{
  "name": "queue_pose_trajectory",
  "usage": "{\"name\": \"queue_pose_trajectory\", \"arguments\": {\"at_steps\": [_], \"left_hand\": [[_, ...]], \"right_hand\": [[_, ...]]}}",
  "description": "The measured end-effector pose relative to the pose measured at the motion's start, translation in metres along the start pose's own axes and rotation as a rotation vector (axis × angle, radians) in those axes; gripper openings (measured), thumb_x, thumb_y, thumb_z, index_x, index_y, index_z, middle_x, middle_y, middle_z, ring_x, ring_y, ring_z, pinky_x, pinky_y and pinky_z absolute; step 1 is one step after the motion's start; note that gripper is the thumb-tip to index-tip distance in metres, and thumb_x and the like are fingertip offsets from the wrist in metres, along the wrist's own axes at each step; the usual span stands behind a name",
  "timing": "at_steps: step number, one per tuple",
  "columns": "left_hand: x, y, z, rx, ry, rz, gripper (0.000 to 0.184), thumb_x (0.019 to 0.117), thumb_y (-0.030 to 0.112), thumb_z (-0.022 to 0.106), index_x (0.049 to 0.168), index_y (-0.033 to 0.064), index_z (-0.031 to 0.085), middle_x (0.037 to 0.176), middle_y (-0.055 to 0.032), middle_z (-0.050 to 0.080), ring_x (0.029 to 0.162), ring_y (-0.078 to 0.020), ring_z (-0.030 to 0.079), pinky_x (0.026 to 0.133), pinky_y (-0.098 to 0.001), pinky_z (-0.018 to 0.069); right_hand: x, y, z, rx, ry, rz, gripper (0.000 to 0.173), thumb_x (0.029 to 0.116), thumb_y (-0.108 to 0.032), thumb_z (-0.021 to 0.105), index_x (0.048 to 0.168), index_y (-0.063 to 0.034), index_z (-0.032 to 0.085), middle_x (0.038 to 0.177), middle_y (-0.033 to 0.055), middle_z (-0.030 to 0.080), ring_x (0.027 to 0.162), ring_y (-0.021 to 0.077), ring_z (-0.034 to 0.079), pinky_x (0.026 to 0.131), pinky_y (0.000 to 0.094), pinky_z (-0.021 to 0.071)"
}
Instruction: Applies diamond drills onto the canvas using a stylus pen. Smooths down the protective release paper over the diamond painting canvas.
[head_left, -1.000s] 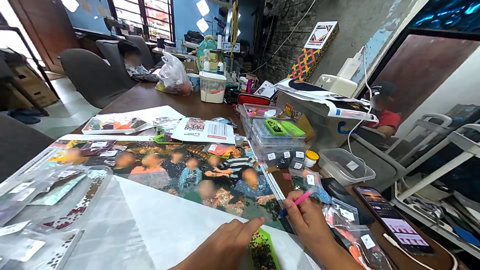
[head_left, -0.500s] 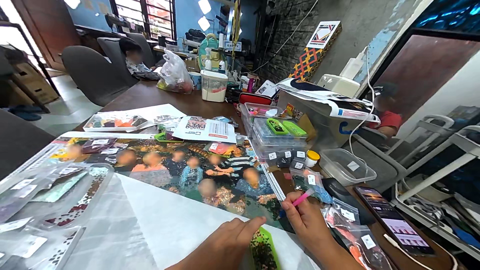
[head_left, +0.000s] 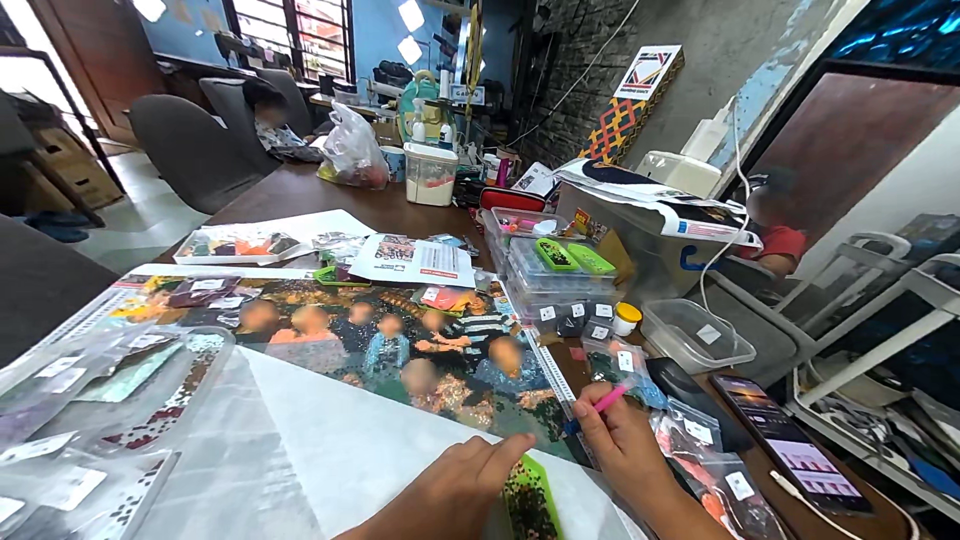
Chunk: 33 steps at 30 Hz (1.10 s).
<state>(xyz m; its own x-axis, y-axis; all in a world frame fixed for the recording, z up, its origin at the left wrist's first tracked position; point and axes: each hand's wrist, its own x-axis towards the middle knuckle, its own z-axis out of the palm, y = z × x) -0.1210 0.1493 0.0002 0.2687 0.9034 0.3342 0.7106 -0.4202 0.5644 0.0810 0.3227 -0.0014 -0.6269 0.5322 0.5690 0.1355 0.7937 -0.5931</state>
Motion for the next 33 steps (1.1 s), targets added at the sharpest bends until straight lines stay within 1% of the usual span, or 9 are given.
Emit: {"name": "queue_pose_trajectory", "arguments": {"at_steps": [5, 7, 10, 14, 19, 21, 24, 27, 33], "left_hand": [[0.001, 0.000, 0.000, 0.017, -0.004, 0.014, 0.100, 0.0766, 0.048, 0.084, 0.151, -0.0031, 0.040, 0.123, -0.0244, 0.066, 0.104, -0.0417, 0.066, 0.088, -0.0547, 0.0538], [0.002, 0.001, 0.000, 0.024, -0.007, 0.015, 0.100, 0.0770, 0.047, 0.084, 0.151, -0.0031, 0.039, 0.126, -0.0243, 0.065, 0.106, -0.0415, 0.066, 0.089, -0.0543, 0.0533], [0.002, 0.004, -0.002, 0.017, -0.005, 0.014, 0.099, 0.0770, 0.043, 0.085, 0.152, -0.0034, 0.038, 0.130, -0.0253, 0.063, 0.108, -0.0425, 0.065, 0.091, -0.0546, 0.0528], [0.002, 0.005, -0.003, 0.006, 0.003, 0.009, 0.101, 0.0765, 0.041, 0.086, 0.152, -0.0028, 0.037, 0.127, -0.0255, 0.064, 0.107, -0.0427, 0.065, 0.091, -0.0552, 0.0525], [0.002, 0.002, 0.000, -0.014, 0.023, 0.012, 0.103, 0.0753, 0.041, 0.086, 0.153, -0.0025, 0.036, 0.128, -0.0239, 0.064, 0.105, -0.0412, 0.066, 0.090, -0.0552, 0.0528], [0.002, 0.001, 0.001, -0.016, 0.027, 0.014, 0.103, 0.0751, 0.041, 0.087, 0.153, -0.0026, 0.036, 0.127, -0.0239, 0.065, 0.105, -0.0411, 0.066, 0.090, -0.0553, 0.0529], [0.003, 0.001, 0.000, -0.026, 0.020, 0.011, 0.102, 0.0760, 0.041, 0.086, 0.154, -0.0025, 0.036, 0.129, -0.0241, 0.064, 0.106, -0.0411, 0.065, 0.092, -0.0555, 0.0520], [0.003, 0.001, 0.000, -0.013, 0.022, 0.016, 0.101, 0.0770, 0.043, 0.085, 0.153, -0.0032, 0.036, 0.128, -0.0242, 0.064, 0.105, -0.0414, 0.066, 0.091, -0.0554, 0.0526], [0.003, 0.000, 0.002, -0.001, 0.029, 0.023, 0.100, 0.0770, 0.044, 0.085, 0.152, -0.0031, 0.038, 0.128, -0.0233, 0.065, 0.105, -0.0405, 0.066, 0.089, -0.0545, 0.0532]], "right_hand": [[0.000, -0.001, 0.001, -0.061, 0.000, -0.069, 0.036, 0.1094, -0.039, 0.044, 0.096, -0.0074, 0.057, 0.070, -0.0022, 0.053, 0.057, -0.0030, 0.049, 0.054, 0.0124, 0.0441], [0.000, -0.001, 0.002, -0.094, 0.001, -0.086, 0.038, 0.1094, -0.040, 0.043, 0.096, -0.0069, 0.057, 0.071, -0.0010, 0.054, 0.058, -0.0023, 0.049, 0.055, 0.0125, 0.0445], [0.001, -0.001, 0.001, -0.086, -0.004, -0.066, 0.039, 0.1095, -0.040, 0.043, 0.095, -0.0070, 0.057, 0.070, -0.0017, 0.054, 0.056, -0.0026, 0.049, 0.053, 0.0126, 0.0441], [0.001, -0.003, 0.000, -0.050, 0.028, -0.039, 0.038, 0.1089, -0.040, 0.044, 0.095, -0.0073, 0.058, 0.069, -0.0038, 0.054, 0.055, -0.0046, 0.048, 0.052, 0.0120, 0.0434], [0.001, -0.008, -0.002, 0.022, 0.084, -0.066, 0.037, 0.1088, -0.041, 0.045, 0.095, -0.0090, 0.058, 0.073, -0.0053, 0.059, 0.057, -0.0066, 0.051, 0.052, 0.0107, 0.0457], [0.000, -0.012, -0.002, 0.078, 0.059, -0.087, 0.036, 0.1092, -0.042, 0.044, 0.096, -0.0109, 0.057, 0.075, -0.0056, 0.059, 0.059, -0.0066, 0.053, 0.053, 0.0105, 0.0465], [-0.001, -0.019, 0.000, 0.186, -0.028, -0.130, 0.032, 0.1097, -0.041, 0.043, 0.099, -0.0129, 0.056, 0.077, -0.0049, 0.060, 0.063, -0.0060, 0.055, 0.056, 0.0105, 0.0478], [-0.002, -0.021, 0.003, 0.226, -0.103, -0.167, 0.033, 0.1100, -0.040, 0.042, 0.101, -0.0119, 0.055, 0.078, -0.0030, 0.062, 0.065, -0.0048, 0.057, 0.058, 0.0111, 0.0482], [-0.003, -0.022, 0.005, 0.245, -0.164, -0.181, 0.033, 0.1104, -0.039, 0.042, 0.101, -0.0101, 0.054, 0.078, -0.0012, 0.060, 0.065, -0.0044, 0.056, 0.059, 0.0107, 0.0475]]}}
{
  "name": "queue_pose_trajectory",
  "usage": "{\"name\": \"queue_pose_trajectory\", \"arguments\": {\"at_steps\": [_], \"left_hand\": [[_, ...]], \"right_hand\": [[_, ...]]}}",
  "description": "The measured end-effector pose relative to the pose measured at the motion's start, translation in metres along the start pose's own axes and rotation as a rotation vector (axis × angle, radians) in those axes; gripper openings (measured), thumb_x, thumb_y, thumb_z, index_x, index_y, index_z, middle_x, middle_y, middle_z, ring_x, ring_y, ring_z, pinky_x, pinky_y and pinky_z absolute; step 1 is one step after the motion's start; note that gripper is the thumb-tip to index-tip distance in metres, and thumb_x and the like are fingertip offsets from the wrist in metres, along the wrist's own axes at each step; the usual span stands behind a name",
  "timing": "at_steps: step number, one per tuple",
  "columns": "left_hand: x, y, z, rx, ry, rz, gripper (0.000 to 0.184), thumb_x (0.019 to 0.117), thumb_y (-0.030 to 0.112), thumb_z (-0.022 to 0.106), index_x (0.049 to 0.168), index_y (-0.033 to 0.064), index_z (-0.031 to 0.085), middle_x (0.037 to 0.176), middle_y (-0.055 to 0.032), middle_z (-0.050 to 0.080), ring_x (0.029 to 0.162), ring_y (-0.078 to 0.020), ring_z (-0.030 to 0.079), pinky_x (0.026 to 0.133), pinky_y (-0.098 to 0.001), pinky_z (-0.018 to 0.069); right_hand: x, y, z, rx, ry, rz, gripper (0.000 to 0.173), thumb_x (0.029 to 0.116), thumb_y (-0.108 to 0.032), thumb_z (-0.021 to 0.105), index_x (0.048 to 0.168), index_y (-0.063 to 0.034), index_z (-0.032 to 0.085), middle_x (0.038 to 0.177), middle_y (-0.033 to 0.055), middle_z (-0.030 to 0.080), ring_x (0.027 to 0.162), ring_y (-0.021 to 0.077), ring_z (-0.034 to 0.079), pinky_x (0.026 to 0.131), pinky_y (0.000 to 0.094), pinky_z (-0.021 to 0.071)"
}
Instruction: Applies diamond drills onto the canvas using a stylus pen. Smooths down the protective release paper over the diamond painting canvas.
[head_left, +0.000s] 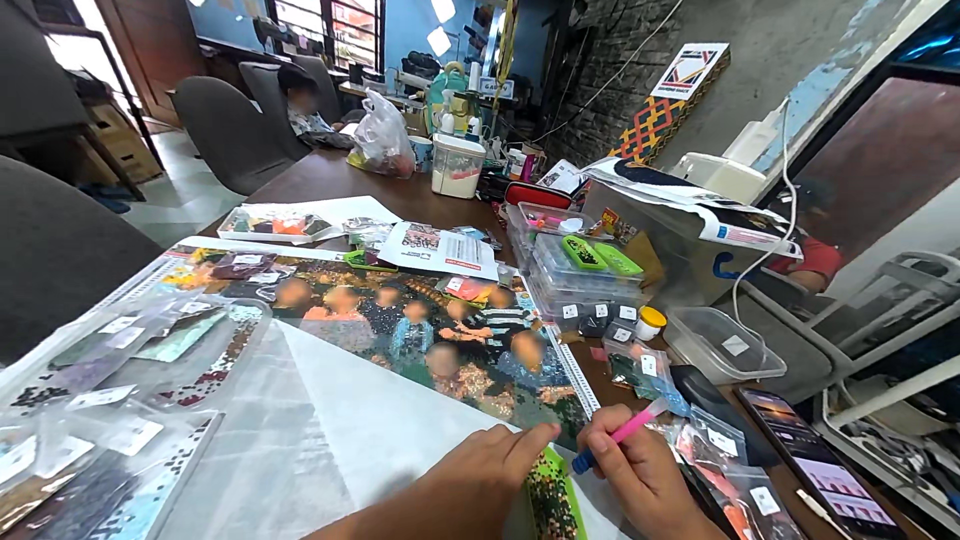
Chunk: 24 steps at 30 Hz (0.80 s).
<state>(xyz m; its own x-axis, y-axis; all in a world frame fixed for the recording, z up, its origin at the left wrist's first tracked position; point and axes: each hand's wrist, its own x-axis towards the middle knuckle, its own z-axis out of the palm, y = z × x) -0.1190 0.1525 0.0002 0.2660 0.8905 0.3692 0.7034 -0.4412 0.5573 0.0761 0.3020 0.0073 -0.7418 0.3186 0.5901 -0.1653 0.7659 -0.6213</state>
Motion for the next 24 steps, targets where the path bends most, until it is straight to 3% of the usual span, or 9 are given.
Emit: {"name": "queue_pose_trajectory", "arguments": {"at_steps": [24], "left_hand": [[-0.0008, -0.0007, 0.0015, 0.039, 0.014, 0.009, 0.100, 0.0764, 0.047, 0.083, 0.151, -0.0021, 0.040, 0.127, -0.0211, 0.066, 0.105, -0.0381, 0.066, 0.089, -0.0521, 0.0533]], "right_hand": [[0.0010, -0.0021, 0.0052, -0.021, -0.092, -0.023, 0.034, 0.1104, -0.037, 0.043, 0.100, -0.0061, 0.053, 0.076, 0.0033, 0.056, 0.063, -0.0005, 0.054, 0.059, 0.0125, 0.0465]]}}
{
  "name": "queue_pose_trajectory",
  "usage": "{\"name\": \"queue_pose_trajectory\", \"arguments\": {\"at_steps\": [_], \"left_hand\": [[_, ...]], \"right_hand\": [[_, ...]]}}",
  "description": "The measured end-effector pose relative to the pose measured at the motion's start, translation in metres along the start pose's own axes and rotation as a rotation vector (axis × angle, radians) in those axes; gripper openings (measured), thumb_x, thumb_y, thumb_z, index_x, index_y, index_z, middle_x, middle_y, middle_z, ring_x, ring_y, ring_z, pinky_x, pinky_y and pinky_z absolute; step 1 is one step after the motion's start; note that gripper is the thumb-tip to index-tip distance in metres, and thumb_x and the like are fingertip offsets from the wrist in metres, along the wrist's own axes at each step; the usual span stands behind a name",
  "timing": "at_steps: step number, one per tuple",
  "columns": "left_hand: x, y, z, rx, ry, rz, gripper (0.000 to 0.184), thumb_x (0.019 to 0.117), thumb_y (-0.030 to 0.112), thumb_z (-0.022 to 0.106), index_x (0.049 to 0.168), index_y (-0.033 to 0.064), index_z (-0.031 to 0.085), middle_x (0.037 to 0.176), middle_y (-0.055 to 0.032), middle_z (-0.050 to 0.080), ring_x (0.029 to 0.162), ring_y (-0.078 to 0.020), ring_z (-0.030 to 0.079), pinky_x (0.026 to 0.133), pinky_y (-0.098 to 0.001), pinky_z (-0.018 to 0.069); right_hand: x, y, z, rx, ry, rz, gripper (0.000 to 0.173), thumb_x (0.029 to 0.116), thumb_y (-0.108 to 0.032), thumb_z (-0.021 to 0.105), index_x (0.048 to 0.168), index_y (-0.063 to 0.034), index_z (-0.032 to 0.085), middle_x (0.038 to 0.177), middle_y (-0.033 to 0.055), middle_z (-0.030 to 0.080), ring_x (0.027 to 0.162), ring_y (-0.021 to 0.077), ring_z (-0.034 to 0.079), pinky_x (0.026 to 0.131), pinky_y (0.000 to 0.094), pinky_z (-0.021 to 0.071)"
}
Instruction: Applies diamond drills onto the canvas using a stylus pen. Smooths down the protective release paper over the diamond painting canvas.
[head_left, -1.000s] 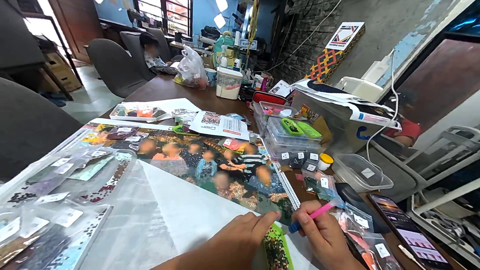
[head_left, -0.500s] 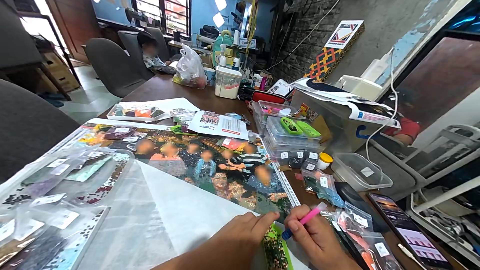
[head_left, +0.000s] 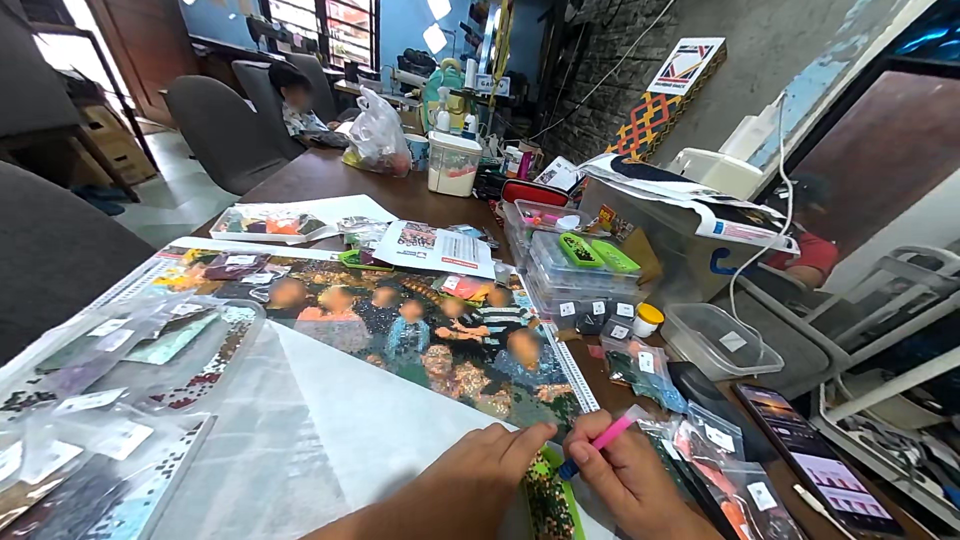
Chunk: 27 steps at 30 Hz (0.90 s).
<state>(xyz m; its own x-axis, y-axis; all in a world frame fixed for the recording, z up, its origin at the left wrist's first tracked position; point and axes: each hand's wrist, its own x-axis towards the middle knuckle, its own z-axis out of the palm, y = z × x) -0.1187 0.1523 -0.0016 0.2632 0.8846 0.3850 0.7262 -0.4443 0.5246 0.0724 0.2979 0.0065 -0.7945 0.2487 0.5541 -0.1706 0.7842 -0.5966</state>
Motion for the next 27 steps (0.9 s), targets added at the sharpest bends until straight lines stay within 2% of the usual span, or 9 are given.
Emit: {"name": "queue_pose_trajectory", "arguments": {"at_steps": [7, 15, 20, 27], "left_hand": [[0.000, -0.001, 0.001, 0.002, 0.006, 0.010, 0.100, 0.0768, 0.048, 0.083, 0.151, -0.0028, 0.040, 0.127, -0.0213, 0.065, 0.104, -0.0381, 0.067, 0.088, -0.0519, 0.0538], [0.000, -0.002, 0.002, 0.010, 0.022, 0.016, 0.100, 0.0767, 0.049, 0.082, 0.150, -0.0033, 0.040, 0.128, -0.0206, 0.066, 0.103, -0.0374, 0.067, 0.088, -0.0512, 0.0541], [0.000, -0.001, 0.002, -0.002, 0.017, 0.005, 0.098, 0.0758, 0.046, 0.084, 0.150, -0.0031, 0.042, 0.127, -0.0217, 0.066, 0.104, -0.0395, 0.067, 0.089, -0.0537, 0.0541], [0.001, 0.001, -0.001, -0.008, -0.012, -0.014, 0.098, 0.0763, 0.047, 0.084, 0.149, -0.0038, 0.042, 0.127, -0.0233, 0.066, 0.102, -0.0403, 0.068, 0.087, -0.0534, 0.0545]], "right_hand": [[0.001, 0.000, 0.000, -0.026, -0.013, -0.013, 0.035, 0.1105, -0.037, 0.042, 0.099, -0.0054, 0.053, 0.074, 0.0038, 0.054, 0.062, 0.0006, 0.052, 0.058, 0.0128, 0.0461], [0.000, -0.001, -0.001, 0.049, 0.057, 0.063, 0.034, 0.1098, -0.039, 0.043, 0.101, -0.0081, 0.054, 0.076, -0.0007, 0.060, 0.063, -0.0052, 0.055, 0.057, 0.0102, 0.0466], [-0.001, -0.001, -0.002, 0.089, 0.074, 0.113, 0.034, 0.1093, -0.039, 0.044, 0.100, -0.0087, 0.054, 0.076, -0.0024, 0.061, 0.062, -0.0056, 0.055, 0.056, 0.0109, 0.0473], [0.002, 0.004, -0.011, 0.135, 0.205, 0.206, 0.029, 0.1094, -0.037, 0.046, 0.099, -0.0119, 0.055, 0.081, -0.0069, 0.065, 0.064, -0.0053, 0.057, 0.056, 0.0121, 0.0485]]}}
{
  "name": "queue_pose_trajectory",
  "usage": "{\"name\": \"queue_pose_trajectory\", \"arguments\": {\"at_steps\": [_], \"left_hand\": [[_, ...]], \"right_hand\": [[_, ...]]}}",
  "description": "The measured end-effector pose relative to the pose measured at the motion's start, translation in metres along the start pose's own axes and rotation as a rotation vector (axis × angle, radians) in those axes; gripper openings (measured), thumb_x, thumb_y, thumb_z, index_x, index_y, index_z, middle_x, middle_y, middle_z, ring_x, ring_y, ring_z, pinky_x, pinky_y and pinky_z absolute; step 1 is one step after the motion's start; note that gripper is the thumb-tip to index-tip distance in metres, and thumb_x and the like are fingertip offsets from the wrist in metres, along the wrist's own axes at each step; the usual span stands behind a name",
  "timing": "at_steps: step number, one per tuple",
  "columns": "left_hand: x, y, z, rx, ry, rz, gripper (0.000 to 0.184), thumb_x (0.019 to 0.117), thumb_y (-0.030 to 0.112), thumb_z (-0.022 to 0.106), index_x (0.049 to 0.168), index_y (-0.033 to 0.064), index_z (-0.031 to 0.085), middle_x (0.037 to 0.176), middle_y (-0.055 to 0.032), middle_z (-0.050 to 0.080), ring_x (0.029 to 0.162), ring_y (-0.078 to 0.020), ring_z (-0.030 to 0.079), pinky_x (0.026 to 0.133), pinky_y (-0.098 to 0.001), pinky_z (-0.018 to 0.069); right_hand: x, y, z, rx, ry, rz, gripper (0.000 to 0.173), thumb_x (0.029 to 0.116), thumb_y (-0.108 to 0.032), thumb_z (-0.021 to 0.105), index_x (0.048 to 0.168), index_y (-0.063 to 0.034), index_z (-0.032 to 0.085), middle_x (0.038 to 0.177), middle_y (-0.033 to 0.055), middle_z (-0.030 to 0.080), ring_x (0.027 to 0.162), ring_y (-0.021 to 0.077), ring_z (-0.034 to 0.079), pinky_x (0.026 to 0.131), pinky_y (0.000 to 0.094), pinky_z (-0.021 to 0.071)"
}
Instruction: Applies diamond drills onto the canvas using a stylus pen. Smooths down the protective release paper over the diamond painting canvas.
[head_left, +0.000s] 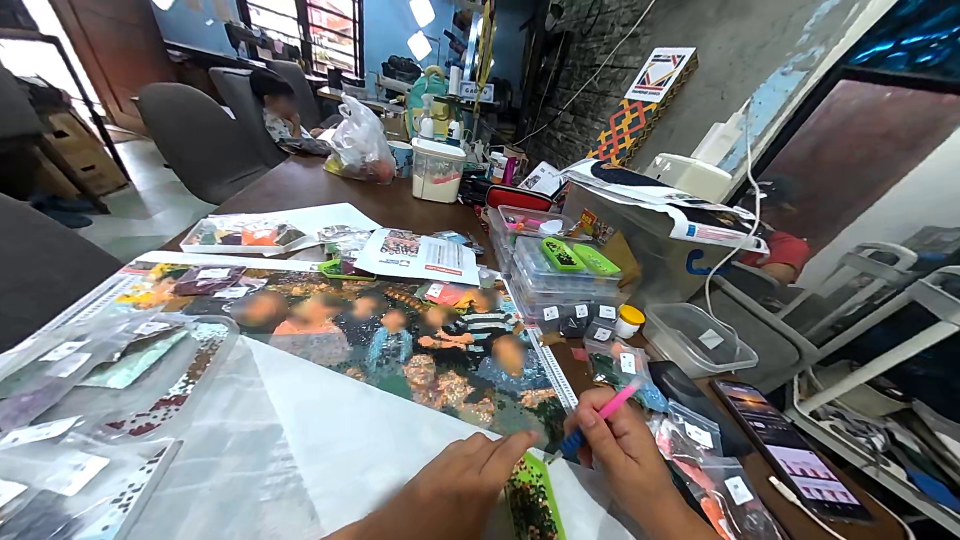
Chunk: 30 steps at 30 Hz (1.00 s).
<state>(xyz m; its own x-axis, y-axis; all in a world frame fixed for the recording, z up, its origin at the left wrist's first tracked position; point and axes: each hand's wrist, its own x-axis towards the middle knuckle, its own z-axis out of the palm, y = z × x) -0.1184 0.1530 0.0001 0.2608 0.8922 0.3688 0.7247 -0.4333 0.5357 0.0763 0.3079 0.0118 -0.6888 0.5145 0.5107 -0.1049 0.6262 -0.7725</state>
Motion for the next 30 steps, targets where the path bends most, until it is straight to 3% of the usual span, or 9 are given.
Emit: {"name": "queue_pose_trajectory", "arguments": {"at_steps": [4, 9, 30], "left_hand": [[0.001, 0.001, -0.002, -0.029, -0.037, -0.026, 0.099, 0.0760, 0.044, 0.086, 0.151, -0.0043, 0.041, 0.127, -0.0259, 0.065, 0.106, -0.0428, 0.067, 0.090, -0.0556, 0.0532], [0.000, 0.002, -0.004, -0.030, -0.059, -0.046, 0.099, 0.0774, 0.044, 0.085, 0.152, -0.0044, 0.039, 0.129, -0.0268, 0.064, 0.107, -0.0429, 0.066, 0.091, -0.0558, 0.0527], [-0.003, -0.001, -0.001, -0.040, -0.021, -0.023, 0.100, 0.0753, 0.044, 0.086, 0.151, -0.0039, 0.041, 0.131, -0.0257, 0.064, 0.107, -0.0418, 0.066, 0.091, -0.0554, 0.0531]], "right_hand": [[0.005, 0.007, -0.013, 0.000, 0.087, 0.088, 0.021, 0.1088, -0.026, 0.045, 0.100, -0.0097, 0.055, 0.082, -0.0077, 0.066, 0.062, -0.0038, 0.058, 0.056, 0.0139, 0.0495], [0.008, 0.015, -0.024, -0.069, 0.074, 0.157, 0.021, 0.1076, -0.022, 0.044, 0.098, -0.0076, 0.056, 0.078, -0.0072, 0.064, 0.059, -0.0036, 0.055, 0.054, 0.0137, 0.0472], [0.008, 0.016, -0.025, -0.174, -0.008, 0.182, 0.025, 0.1076, -0.024, 0.043, 0.099, -0.0058, 0.057, 0.081, -0.0043, 0.062, 0.062, -0.0020, 0.056, 0.058, 0.0159, 0.0488]]}}
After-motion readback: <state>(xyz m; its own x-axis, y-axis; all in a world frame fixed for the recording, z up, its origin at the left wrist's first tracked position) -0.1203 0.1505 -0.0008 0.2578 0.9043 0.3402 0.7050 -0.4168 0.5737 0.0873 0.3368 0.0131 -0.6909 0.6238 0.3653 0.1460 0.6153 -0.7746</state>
